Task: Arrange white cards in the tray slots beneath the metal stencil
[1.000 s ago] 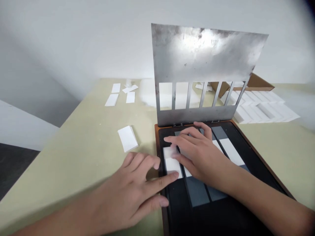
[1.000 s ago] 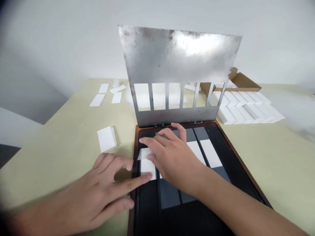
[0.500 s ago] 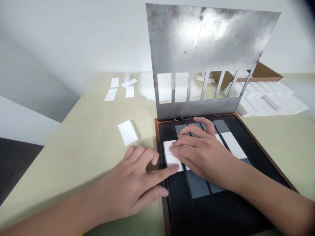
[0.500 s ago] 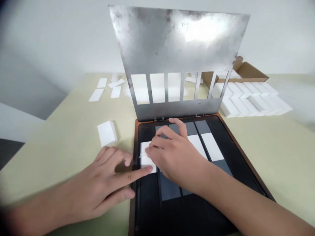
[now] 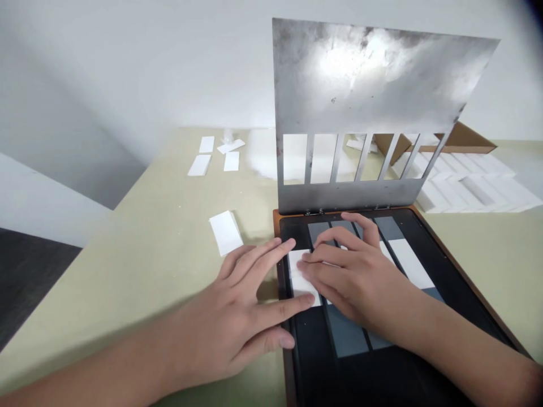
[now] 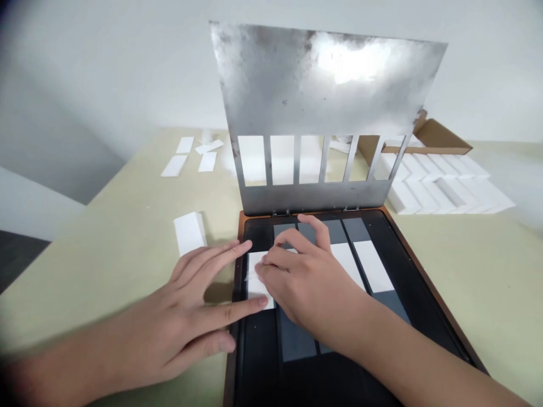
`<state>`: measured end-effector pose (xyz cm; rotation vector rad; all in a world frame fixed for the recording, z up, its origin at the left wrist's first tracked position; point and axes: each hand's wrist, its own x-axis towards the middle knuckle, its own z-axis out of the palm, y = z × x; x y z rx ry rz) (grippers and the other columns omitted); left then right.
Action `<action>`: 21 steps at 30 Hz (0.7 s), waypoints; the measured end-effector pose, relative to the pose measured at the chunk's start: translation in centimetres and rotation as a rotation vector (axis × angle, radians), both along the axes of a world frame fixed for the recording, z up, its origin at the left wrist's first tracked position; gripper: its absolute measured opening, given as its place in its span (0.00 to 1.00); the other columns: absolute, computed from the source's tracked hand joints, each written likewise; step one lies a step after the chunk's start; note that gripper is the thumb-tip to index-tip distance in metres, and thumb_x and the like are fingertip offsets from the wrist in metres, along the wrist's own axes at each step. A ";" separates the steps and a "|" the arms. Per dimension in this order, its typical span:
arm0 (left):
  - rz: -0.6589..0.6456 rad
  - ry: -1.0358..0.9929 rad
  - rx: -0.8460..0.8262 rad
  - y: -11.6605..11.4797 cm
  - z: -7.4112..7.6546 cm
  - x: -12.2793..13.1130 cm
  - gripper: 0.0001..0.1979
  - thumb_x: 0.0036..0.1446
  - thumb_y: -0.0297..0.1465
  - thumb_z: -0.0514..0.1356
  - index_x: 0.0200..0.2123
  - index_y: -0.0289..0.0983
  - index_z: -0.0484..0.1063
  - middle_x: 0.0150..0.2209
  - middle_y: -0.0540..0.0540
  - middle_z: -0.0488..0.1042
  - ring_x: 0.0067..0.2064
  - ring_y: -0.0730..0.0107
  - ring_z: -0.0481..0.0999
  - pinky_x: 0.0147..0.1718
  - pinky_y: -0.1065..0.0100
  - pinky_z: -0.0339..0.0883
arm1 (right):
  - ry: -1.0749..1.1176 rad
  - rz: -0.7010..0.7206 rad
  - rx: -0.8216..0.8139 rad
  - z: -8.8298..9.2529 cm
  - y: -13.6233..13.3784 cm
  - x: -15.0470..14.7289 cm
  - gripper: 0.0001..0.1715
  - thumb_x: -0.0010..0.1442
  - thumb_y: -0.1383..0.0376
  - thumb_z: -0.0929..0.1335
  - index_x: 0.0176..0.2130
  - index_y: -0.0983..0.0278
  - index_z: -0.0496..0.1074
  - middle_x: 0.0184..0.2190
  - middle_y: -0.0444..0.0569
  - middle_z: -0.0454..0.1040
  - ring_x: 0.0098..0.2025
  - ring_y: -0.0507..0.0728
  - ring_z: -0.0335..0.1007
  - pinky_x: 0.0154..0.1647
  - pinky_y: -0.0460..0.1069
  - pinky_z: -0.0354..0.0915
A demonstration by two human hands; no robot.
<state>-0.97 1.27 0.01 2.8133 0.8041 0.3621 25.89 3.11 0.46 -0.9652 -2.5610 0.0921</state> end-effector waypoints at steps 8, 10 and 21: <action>-0.123 0.059 0.033 0.5 0.0 -0.2 0.28 0.74 0.42 0.57 0.73 0.43 0.61 0.76 0.34 0.55 0.76 0.43 0.56 0.72 0.36 0.45 | 0.097 0.073 -0.243 2.7 -0.5 0.5 0.17 0.75 0.61 0.67 0.33 0.57 0.79 0.29 0.38 0.80 0.48 0.56 0.73 0.74 0.64 0.41; -0.142 0.026 0.047 0.6 0.2 0.0 0.27 0.75 0.41 0.57 0.72 0.40 0.63 0.73 0.37 0.63 0.73 0.48 0.63 0.73 0.44 0.46 | 0.135 0.036 -0.258 4.5 -0.6 1.4 0.20 0.75 0.60 0.67 0.31 0.57 0.77 0.31 0.38 0.81 0.49 0.56 0.73 0.73 0.63 0.44; -0.119 -0.109 0.110 1.1 2.2 4.0 0.15 0.76 0.36 0.52 0.43 0.36 0.77 0.40 0.45 0.82 0.38 0.64 0.76 0.52 0.55 0.58 | 0.006 -0.084 -0.142 4.3 0.2 4.3 0.07 0.67 0.64 0.76 0.46 0.58 0.81 0.48 0.43 0.83 0.55 0.61 0.71 0.68 0.67 0.47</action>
